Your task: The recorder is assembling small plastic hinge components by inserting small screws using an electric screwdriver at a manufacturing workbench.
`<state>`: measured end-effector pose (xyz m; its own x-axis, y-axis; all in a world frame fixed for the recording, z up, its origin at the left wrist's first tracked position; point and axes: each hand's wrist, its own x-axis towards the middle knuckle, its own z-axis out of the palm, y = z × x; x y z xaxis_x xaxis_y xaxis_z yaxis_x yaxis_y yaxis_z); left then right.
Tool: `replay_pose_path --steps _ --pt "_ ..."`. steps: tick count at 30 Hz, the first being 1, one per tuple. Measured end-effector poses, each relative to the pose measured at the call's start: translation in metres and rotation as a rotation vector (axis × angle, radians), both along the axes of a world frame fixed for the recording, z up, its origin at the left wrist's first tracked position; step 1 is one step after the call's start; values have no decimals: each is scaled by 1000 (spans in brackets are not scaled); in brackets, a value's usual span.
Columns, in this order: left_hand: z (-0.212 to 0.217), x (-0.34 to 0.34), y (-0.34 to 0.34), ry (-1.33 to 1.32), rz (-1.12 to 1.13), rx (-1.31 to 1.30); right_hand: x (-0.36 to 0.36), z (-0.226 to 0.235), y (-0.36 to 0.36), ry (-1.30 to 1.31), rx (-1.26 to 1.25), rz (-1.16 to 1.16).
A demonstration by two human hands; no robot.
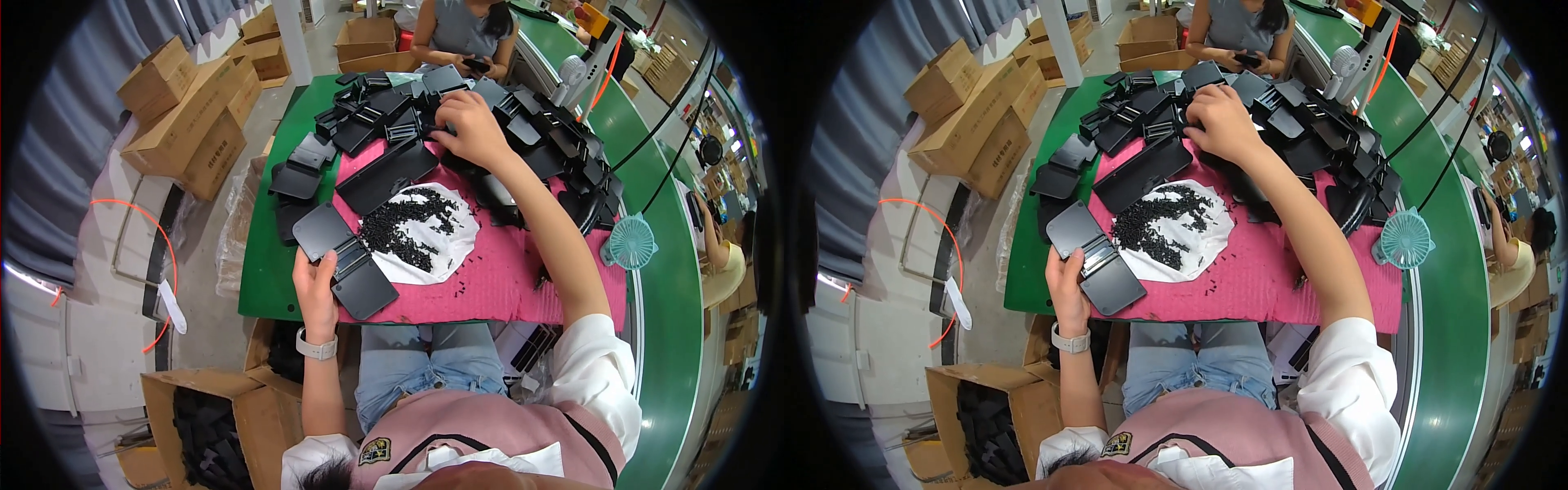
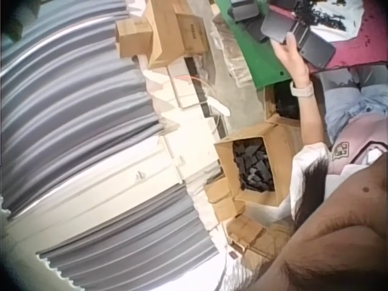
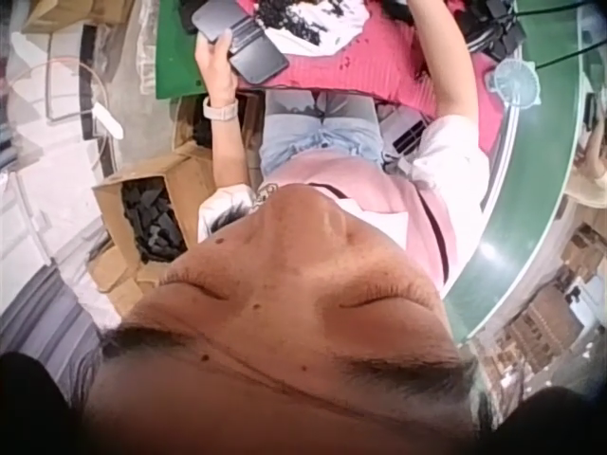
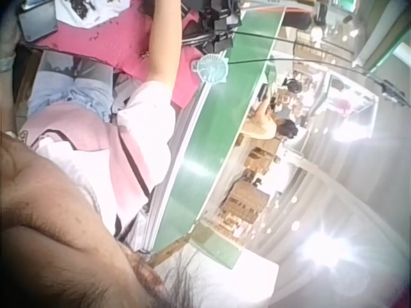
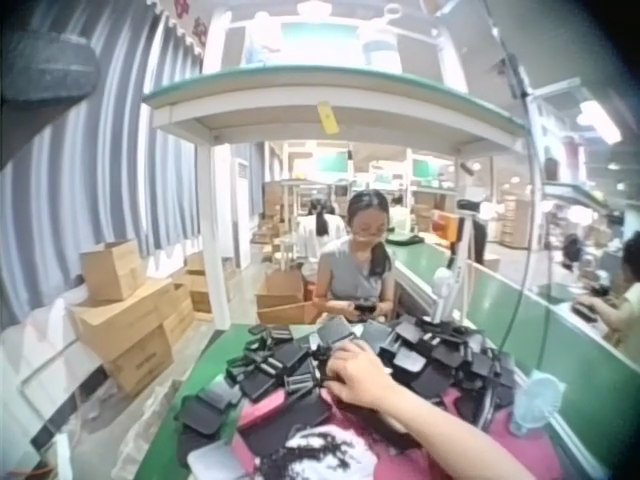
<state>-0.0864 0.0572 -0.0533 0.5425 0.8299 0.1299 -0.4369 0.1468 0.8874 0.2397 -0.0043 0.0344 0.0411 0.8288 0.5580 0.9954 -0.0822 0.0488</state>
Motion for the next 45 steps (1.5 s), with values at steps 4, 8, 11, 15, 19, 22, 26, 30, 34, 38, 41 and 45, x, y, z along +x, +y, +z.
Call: replay_pose_path --steps 4,8,11,15,19,22,26,30,34,38,41,45 --pt "6 2 -4 -18 -1 11 -27 10 -30 615 166 -35" --pt "22 5 -18 -69 44 111 -72 20 -66 1315 64 103" --pt "34 16 -34 -121 -43 151 -106 27 -90 1431 46 234" --pt "41 28 -50 -123 -216 68 -123 30 -105 1444 117 286" --pt "41 26 -54 -56 -379 -39 -114 47 -118 1376 22 333" --pt "39 32 -61 -38 -455 -97 -107 54 -120 1059 -138 410" --pt "26 39 -64 7 -506 -72 -110 34 -115 719 -340 577" --pt "31 48 -73 49 -504 -46 -112 21 -117 711 -333 530" --pt "30 49 -75 32 -511 -135 -109 12 -119 878 -263 481" --pt "13 51 -74 29 -607 -135 -107 5 -120 897 -274 427" --pt "15 55 -78 42 -585 -145 -110 -4 -122 812 -215 415" --pt "16 55 -83 41 -548 -160 -113 -9 -127 877 -137 416"
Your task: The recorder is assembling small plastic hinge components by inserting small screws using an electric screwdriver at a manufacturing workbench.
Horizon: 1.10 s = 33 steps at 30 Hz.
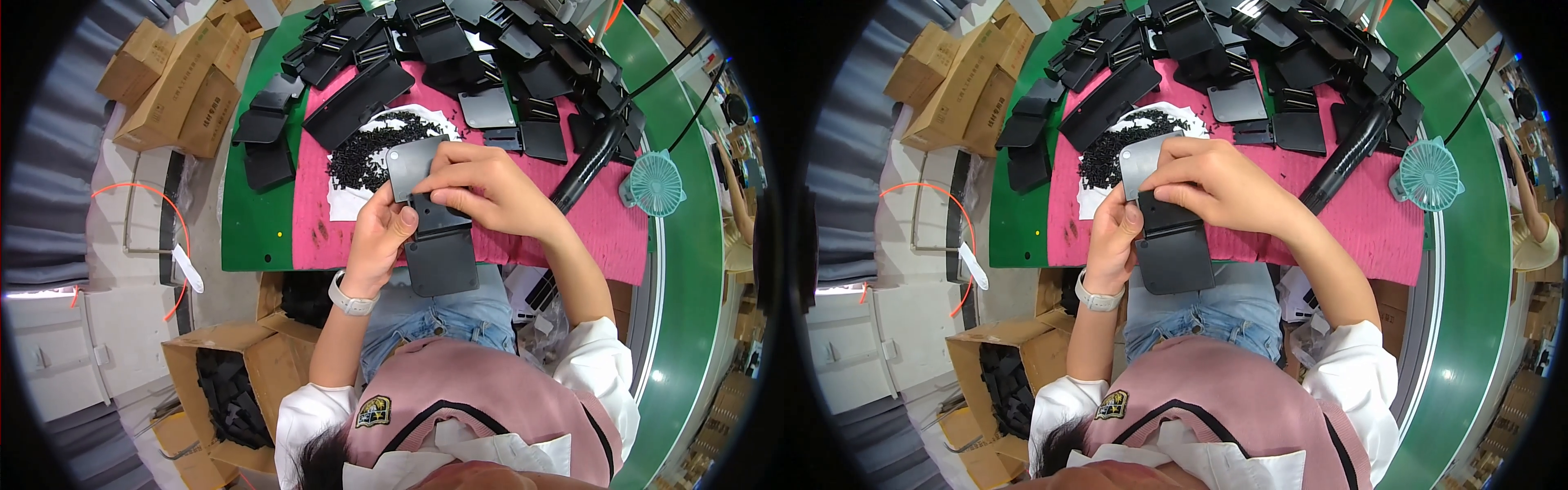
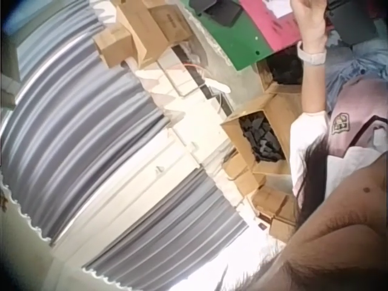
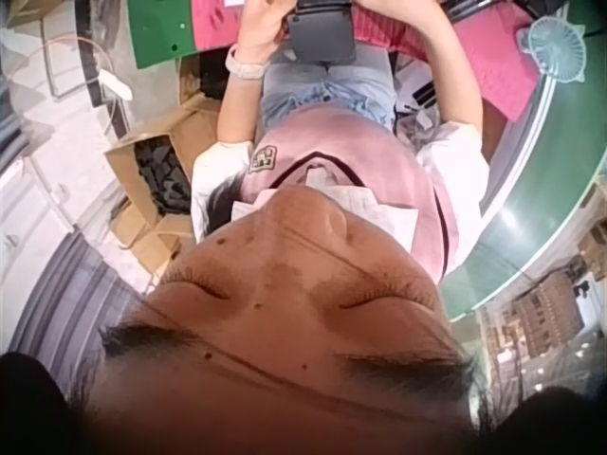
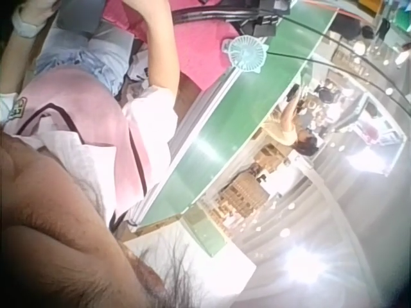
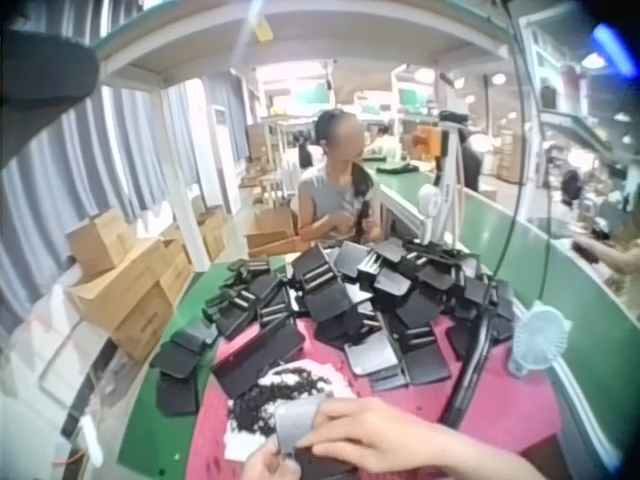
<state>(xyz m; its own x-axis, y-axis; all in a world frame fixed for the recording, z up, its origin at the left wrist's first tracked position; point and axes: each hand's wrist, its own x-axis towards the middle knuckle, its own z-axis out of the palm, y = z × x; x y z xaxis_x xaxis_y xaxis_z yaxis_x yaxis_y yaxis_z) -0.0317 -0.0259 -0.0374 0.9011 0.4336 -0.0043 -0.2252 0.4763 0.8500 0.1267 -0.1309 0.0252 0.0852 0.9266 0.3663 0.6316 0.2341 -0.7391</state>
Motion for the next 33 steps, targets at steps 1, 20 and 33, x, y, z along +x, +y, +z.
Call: replay_pose_path --steps 1,20,33 --pt "-4 0 2 -5 -13 5 0 -1 -1 84 13 -19" --pt "-5 11 -18 -29 -110 -6 -25 -21 -39 -171 197 -456" --pt "5 37 -46 188 -240 587 -22 -30 -92 46 116 -834"
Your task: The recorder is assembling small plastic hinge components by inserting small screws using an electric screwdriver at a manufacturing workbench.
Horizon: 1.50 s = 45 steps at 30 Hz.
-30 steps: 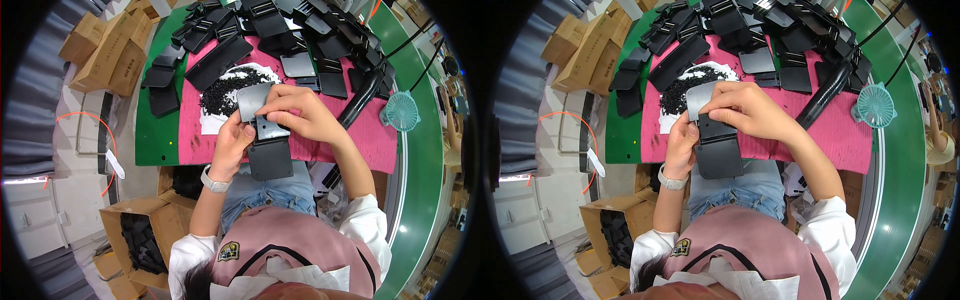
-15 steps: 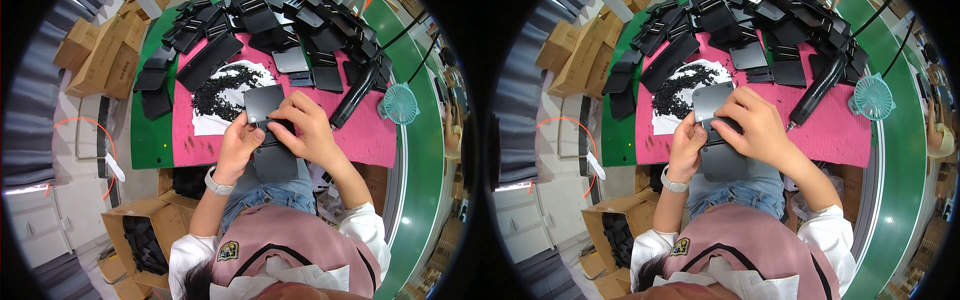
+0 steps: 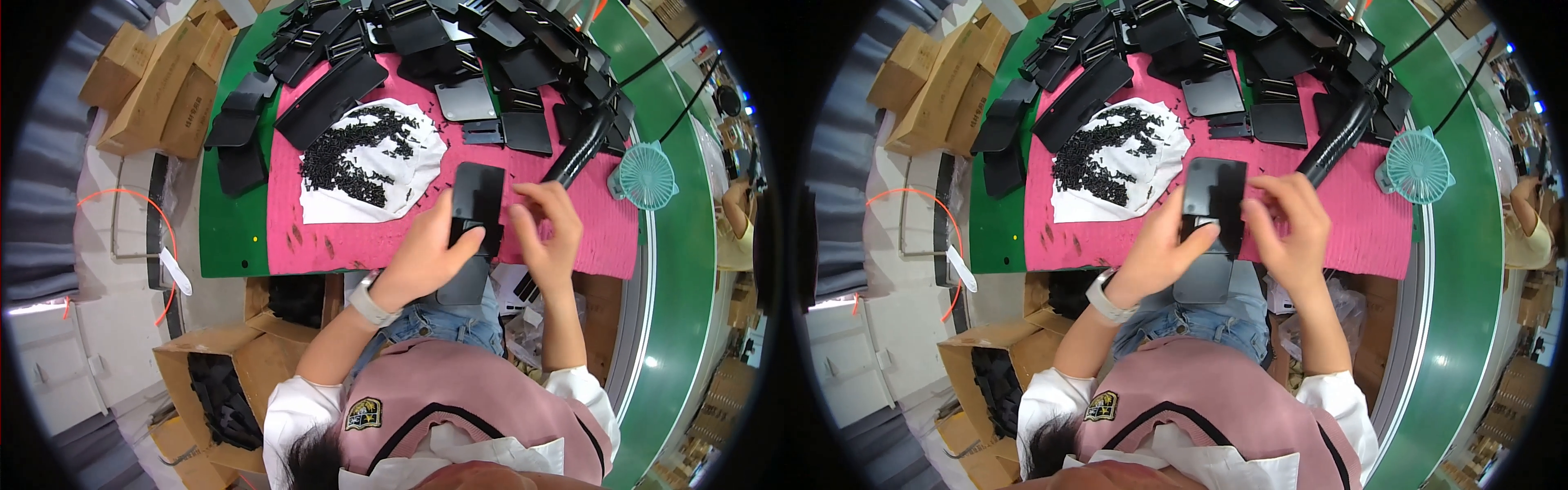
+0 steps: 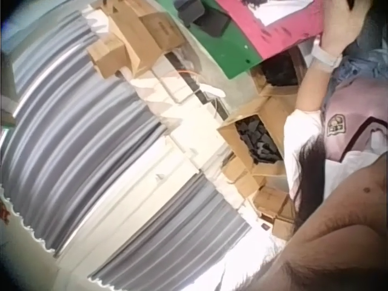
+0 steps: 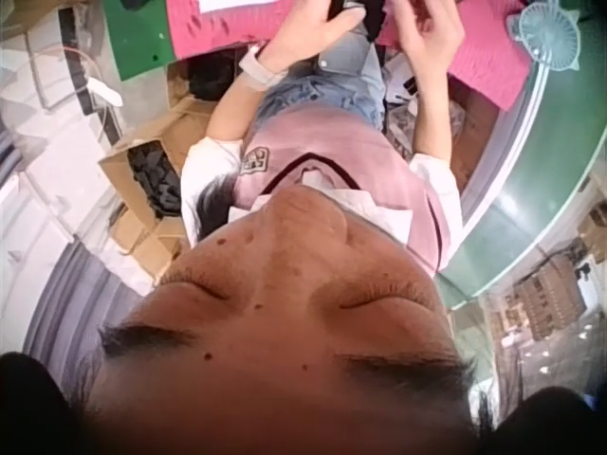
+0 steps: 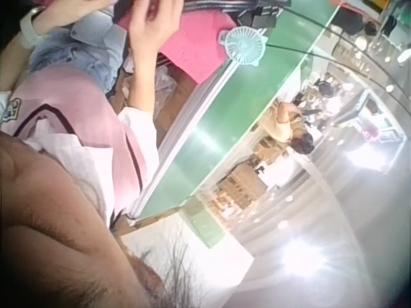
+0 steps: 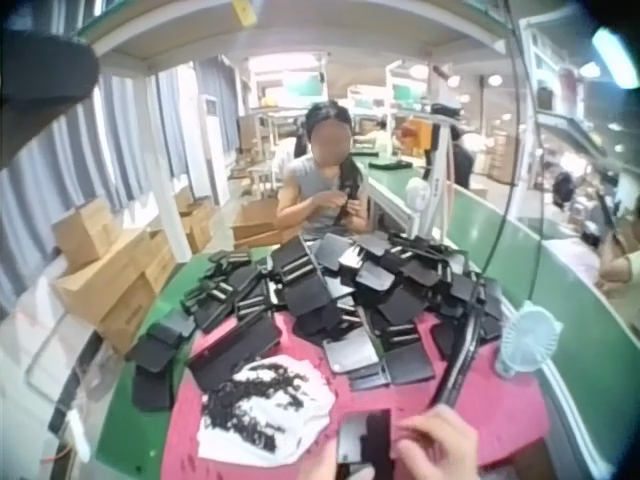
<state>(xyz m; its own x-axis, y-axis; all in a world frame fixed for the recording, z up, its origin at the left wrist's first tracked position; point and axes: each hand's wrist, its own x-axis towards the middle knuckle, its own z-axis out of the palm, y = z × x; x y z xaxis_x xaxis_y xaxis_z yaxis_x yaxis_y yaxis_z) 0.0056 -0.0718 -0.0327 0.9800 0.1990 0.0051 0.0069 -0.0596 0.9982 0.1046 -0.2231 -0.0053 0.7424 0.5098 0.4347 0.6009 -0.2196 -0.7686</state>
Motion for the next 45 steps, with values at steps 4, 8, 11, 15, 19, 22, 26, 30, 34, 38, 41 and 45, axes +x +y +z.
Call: replay_pose_path --steps 4,8,11,15,19,22,26,30,34,38,41,45 --pt "8 16 -10 -197 249 424 14 -8 -25 -81 -35 -140" --pt "16 18 5 -249 364 829 27 -8 -34 -264 -126 -335" --pt "6 11 24 -334 443 730 46 -13 -43 -418 -161 -496" --pt "14 -3 54 -280 405 820 62 -16 -44 -364 -347 -704" --pt "9 3 61 -301 131 928 74 -15 -38 -91 -537 -782" --pt "3 10 60 -341 93 965 82 -16 -29 -107 -482 -757" --pt "4 13 61 -332 75 1042 89 -7 -9 -28 -399 -662" --pt "-3 18 60 -346 112 1131 100 -8 -2 122 -159 -463" --pt "-2 16 62 -386 198 1067 104 -13 -6 453 206 -215" --pt "1 7 60 -394 395 646 75 21 -13 668 684 188" --pt "6 -14 41 -246 392 86 44 47 -10 496 799 408" --pt "15 -28 8 -127 215 -491 21 61 -7 362 1081 858"
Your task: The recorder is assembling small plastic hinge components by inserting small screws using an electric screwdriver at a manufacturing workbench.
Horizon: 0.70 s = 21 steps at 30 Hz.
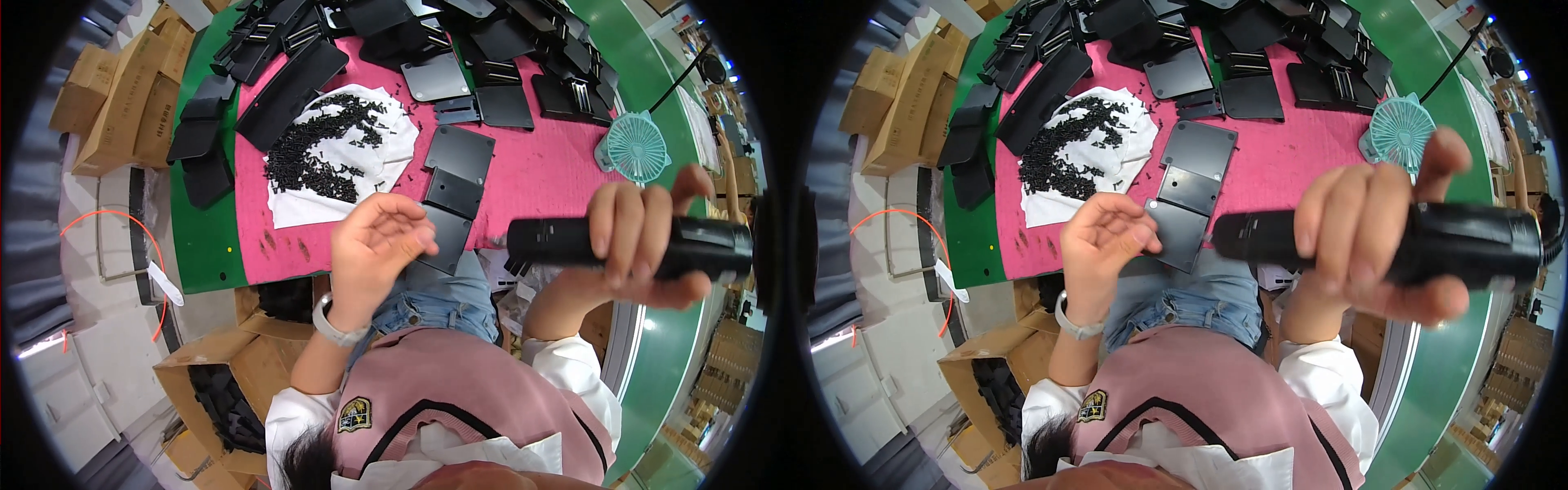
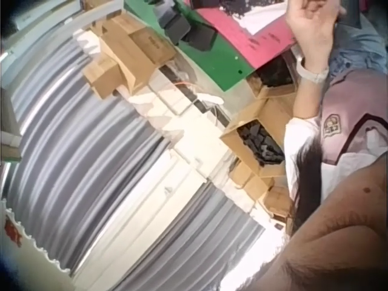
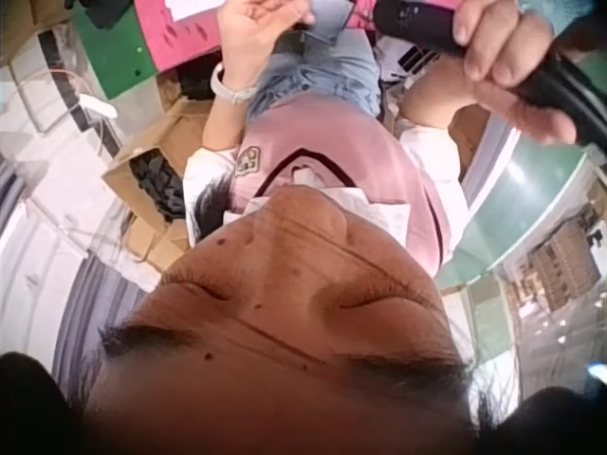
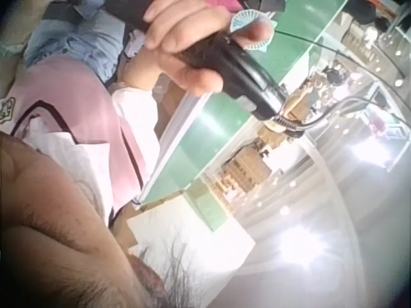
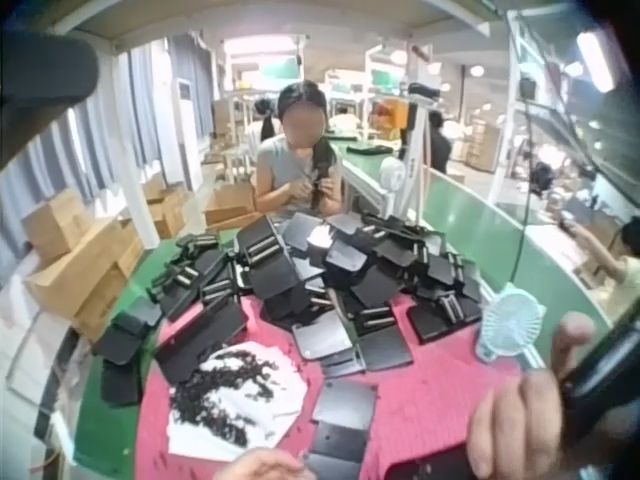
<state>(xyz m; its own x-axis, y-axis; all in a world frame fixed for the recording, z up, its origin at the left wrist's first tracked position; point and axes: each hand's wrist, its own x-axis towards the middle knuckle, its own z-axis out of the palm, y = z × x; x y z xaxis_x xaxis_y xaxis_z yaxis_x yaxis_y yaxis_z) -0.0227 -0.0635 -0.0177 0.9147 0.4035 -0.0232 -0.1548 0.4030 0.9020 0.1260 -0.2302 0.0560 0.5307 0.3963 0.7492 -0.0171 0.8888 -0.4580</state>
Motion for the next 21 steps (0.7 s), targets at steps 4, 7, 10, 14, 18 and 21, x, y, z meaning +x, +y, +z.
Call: replay_pose_path --steps 4,7,10,14,18,21 --pt "-3 -11 -14 -8 -214 -191 -8 1 -2 -62 -10 93" --pt "-5 -15 -13 -1 -225 -168 -12 -10 6 -39 -43 118" --pt "-8 -15 -11 -9 -217 -113 -11 -17 6 -31 -55 127" --pt "-12 -16 -14 -52 -225 -67 -15 -16 5 -16 -81 131" --pt "-9 -12 -11 26 -412 -239 -13 -13 -2 -31 -82 128" --pt "-1 -3 -12 42 -23 385 -2 -13 0 -67 -108 134"
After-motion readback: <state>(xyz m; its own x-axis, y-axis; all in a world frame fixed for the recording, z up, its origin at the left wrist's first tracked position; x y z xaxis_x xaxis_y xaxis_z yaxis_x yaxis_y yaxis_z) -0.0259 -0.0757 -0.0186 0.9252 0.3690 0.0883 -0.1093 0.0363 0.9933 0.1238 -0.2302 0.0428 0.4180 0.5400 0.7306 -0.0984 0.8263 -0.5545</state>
